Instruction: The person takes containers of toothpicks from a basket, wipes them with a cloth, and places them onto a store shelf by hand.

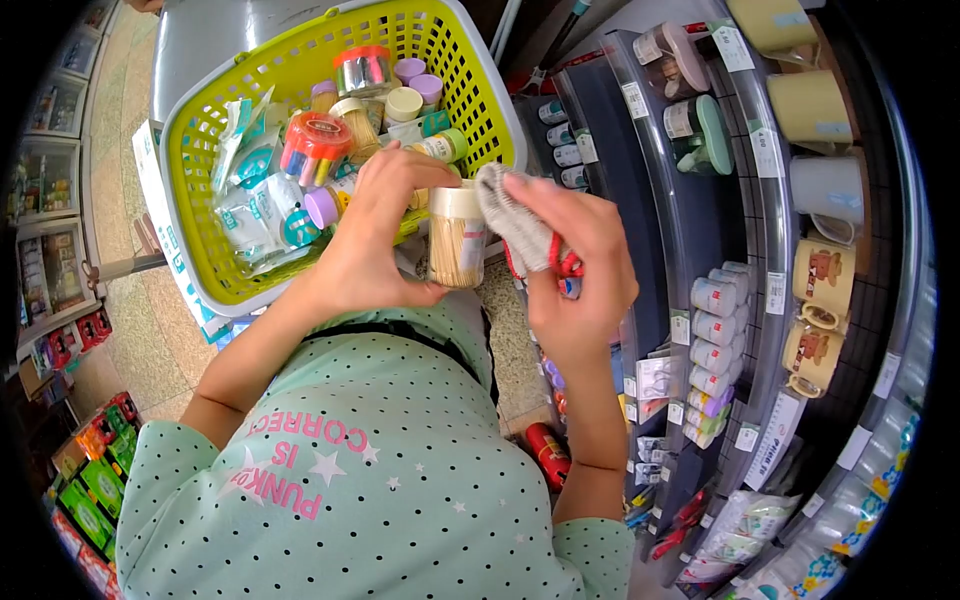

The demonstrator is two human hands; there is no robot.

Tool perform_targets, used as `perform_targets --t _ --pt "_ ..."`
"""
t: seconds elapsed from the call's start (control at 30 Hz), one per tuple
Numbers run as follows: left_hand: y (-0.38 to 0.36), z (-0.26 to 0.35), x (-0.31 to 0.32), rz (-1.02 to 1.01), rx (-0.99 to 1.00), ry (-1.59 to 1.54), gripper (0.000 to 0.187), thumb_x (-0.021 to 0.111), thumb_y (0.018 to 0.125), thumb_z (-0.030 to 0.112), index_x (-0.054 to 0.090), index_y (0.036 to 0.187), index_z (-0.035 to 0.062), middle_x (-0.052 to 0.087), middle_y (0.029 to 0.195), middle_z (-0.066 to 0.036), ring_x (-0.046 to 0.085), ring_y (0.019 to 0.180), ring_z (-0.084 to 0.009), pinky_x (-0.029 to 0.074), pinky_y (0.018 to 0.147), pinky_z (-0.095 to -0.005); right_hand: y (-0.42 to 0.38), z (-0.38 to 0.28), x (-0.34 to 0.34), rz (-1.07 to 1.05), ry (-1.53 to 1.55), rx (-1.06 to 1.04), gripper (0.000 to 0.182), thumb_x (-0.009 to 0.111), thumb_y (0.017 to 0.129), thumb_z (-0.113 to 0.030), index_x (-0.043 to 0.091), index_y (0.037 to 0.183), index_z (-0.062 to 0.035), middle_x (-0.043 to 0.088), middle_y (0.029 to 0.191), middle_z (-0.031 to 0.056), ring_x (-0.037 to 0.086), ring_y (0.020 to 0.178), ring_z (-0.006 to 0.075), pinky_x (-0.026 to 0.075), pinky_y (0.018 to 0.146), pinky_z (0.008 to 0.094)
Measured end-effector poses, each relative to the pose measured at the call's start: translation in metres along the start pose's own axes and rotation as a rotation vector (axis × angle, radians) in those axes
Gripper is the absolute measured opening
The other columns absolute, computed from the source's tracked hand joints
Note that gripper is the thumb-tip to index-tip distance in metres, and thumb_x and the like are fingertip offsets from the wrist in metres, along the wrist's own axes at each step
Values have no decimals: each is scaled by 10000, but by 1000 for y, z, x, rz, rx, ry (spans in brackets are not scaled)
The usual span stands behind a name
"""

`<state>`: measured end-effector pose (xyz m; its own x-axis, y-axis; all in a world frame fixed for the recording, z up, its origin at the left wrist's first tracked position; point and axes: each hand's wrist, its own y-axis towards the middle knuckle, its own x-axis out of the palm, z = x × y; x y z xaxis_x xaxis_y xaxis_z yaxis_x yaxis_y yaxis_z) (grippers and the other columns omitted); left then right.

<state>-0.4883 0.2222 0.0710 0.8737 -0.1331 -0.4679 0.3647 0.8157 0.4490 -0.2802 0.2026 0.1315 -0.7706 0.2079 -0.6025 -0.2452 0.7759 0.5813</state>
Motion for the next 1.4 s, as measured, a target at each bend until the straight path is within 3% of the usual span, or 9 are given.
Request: perform_targets --t 0.23,0.47,0.6,0.7,0.9,1.03,1.13,1.27,1.4 --pt "5 17 1 26 6 142 783 887 451 188 554 1141 25 567 1090 -141 543 1117 -356 296 1144 -537 9 -21 12 -182 -254 -292 487 674 720 -9 697 1196 -108 719 1059 -11 592 873 194 449 827 348" --pt "1 16 4 86 -7 164 784 899 444 186 565 1135 28 581 1074 -125 570 1074 -336 313 1136 -524 2 -7 17 -118 -284 41 504 604 713 112 689 1184 -45 722 1032 50 585 858 231 440 793 371" --pt "6 28 -8 166 17 140 802 920 442 192 563 1143 37 583 1085 -127 566 1081 -338 321 1130 -517 -2 4 7 -15 -179 234 570 547 693 175 638 1219 -24 696 1065 94 613 994 272 493 881 366" --pt "7 21 -5 175 12 116 832 935 430 196 559 1155 39 583 1091 -126 563 1088 -340 328 1127 -513 -1 1 0 45 -93 140 563 546 692 193 607 1221 9 643 1196 136 616 1003 276 513 921 362" --pt "6 21 -5 174 24 70 861 945 428 198 552 1178 40 587 1115 -135 555 1115 -360 354 1110 -533 10 -15 14 -35 -140 -229 587 586 623 164 628 1177 -28 725 1088 58 616 947 268 477 958 464" --pt "1 15 -5 181 11 -17 847 934 453 167 545 1195 38 584 1135 -143 546 1150 -368 382 1088 -539 9 -9 13 -10 -176 -92 548 553 644 185 634 1148 -15 724 1104 76 638 1015 267 489 958 419" --pt "1 10 -4 181 -10 -93 840 913 483 125 526 1223 31 568 1170 -153 539 1182 -369 408 1071 -498 4 -5 12 11 70 296 511 526 685 206 625 1142 -1 722 1122 89 651 1048 232 518 922 344" --pt "-5 -4 5 130 -197 -231 829 869 525 88 519 1275 36 568 1249 -133 551 1211 -317 385 1120 -419 2 1 20 114 52 42 535 557 719 217 597 1212 11 704 1189 119 659 1050 207 532 913 310" --pt "-8 -16 12 58 -258 -285 836 846 556 71 501 1316 37 530 1281 -125 530 1249 -296 404 1111 -402 -9 16 36 0 -75 -57 561 615 693 206 583 1219 13 702 1213 128 663 1065 339 525 973 405"
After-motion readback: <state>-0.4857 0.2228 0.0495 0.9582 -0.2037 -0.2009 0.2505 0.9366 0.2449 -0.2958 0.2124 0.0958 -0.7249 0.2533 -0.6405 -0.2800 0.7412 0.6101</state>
